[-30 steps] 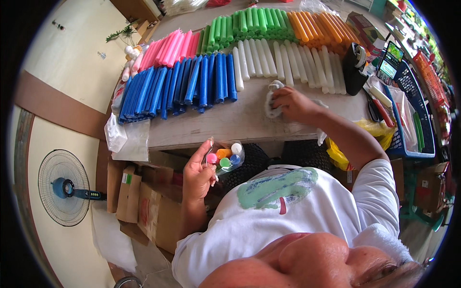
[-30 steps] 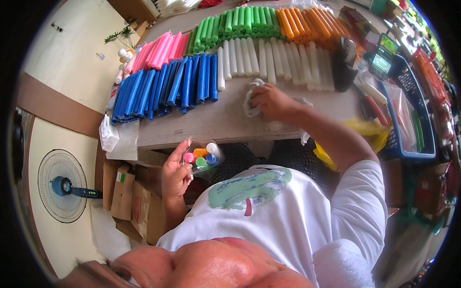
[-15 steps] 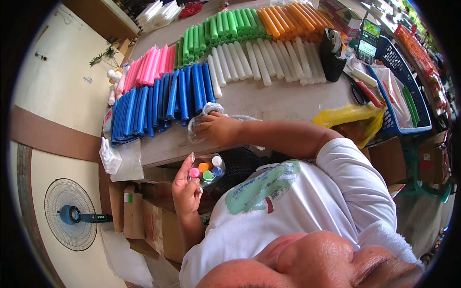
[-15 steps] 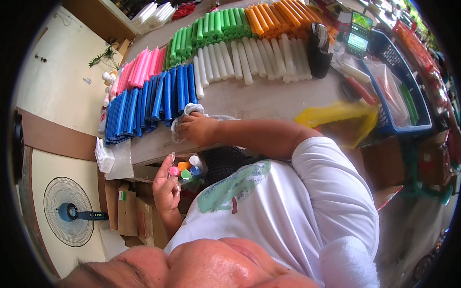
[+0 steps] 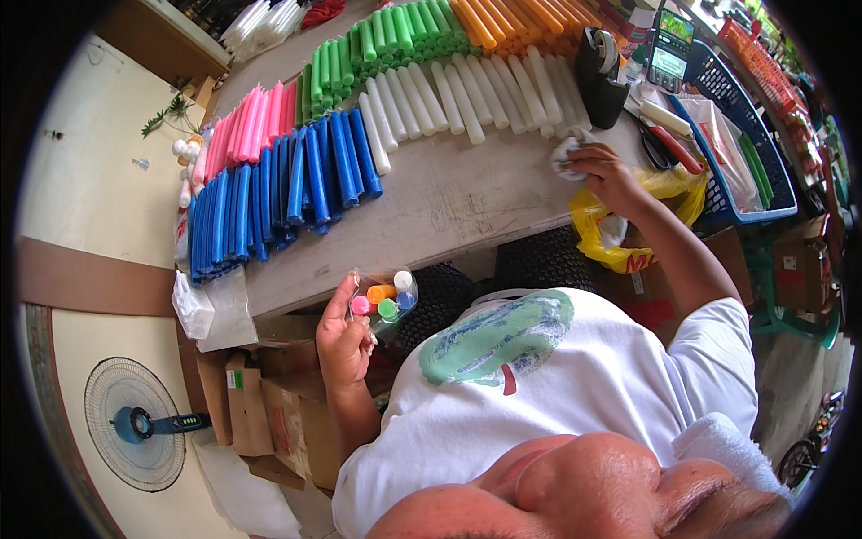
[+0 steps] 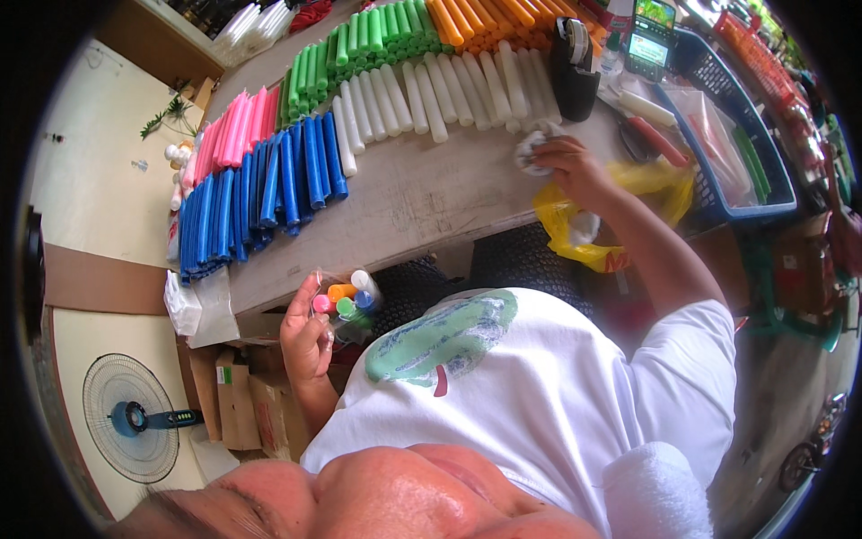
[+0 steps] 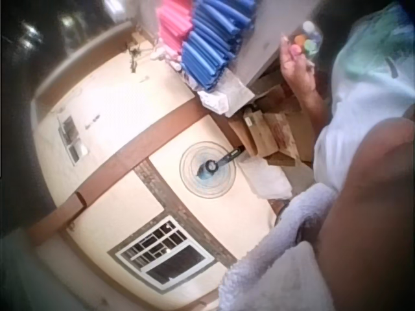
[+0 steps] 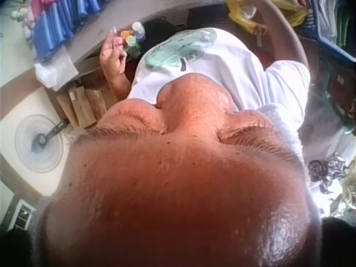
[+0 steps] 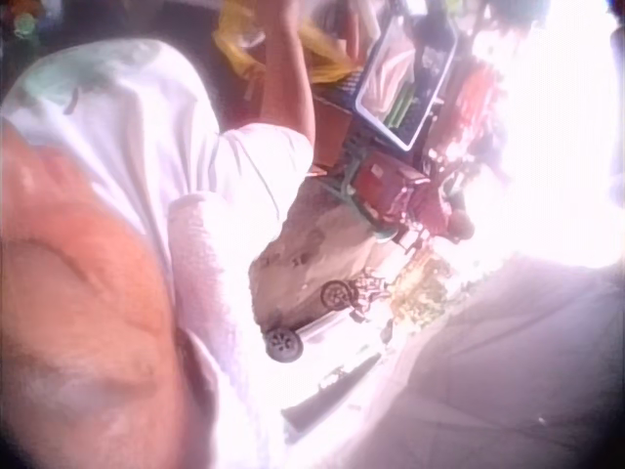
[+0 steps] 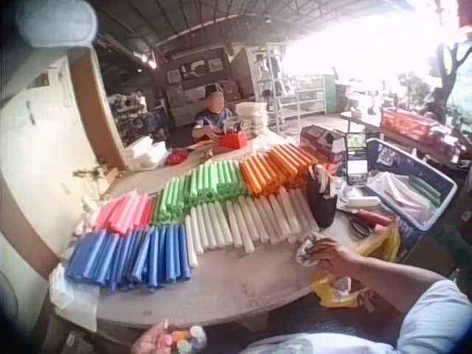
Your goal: The person selects cylindrical candles of various colors from a table, inserts wicks into the top of each candle, and uses shears to trim the wicks. The person then groups the finished candles by color.
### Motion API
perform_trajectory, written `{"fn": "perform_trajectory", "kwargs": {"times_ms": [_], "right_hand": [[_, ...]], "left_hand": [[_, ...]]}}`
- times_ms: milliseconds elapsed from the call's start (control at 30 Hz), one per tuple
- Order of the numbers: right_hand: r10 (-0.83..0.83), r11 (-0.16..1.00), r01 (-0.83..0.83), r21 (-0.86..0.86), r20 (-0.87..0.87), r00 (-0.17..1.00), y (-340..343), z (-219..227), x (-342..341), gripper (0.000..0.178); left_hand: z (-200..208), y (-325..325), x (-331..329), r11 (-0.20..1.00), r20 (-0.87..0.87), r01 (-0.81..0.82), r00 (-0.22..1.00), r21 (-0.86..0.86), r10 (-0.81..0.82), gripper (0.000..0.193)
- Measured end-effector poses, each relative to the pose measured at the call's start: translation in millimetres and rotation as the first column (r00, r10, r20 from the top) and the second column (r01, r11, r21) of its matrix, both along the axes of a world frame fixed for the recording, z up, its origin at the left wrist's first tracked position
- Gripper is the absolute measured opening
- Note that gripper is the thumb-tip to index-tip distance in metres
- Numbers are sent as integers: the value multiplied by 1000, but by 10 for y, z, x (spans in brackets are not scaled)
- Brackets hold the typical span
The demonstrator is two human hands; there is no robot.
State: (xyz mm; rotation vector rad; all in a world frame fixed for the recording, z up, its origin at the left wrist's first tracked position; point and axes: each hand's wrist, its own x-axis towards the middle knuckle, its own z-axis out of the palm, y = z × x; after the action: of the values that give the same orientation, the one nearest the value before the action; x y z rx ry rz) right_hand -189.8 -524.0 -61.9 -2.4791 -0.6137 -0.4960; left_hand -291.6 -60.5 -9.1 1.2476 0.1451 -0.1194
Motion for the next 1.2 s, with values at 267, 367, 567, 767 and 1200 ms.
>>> {"fn": "perform_trajectory", "kwargs": {"times_ms": [267,367,567,767,1200], "right_hand": [[-498,866,486,-116,-126,858,-703,413,-452,18],[-307,952,305,34,59,950,-223,496,-306,31],[-172,975,182,-126,89,981,238,120,111,30],[-398,904,408,-130,101,912,-355,-26,-132,29],[-699,693,715,89,324,637,-960,827,-16,28]], "left_hand": [[60,8,-36,997,-25,81,996,14,-80,59],[49,-83,-23,997,-12,83,997,2,-83,56],[150,-151,-10,997,19,71,997,11,-71,55],[155,-125,-72,998,14,68,998,-4,-68,56],[118,14,-91,998,78,69,994,16,-70,60]]}}
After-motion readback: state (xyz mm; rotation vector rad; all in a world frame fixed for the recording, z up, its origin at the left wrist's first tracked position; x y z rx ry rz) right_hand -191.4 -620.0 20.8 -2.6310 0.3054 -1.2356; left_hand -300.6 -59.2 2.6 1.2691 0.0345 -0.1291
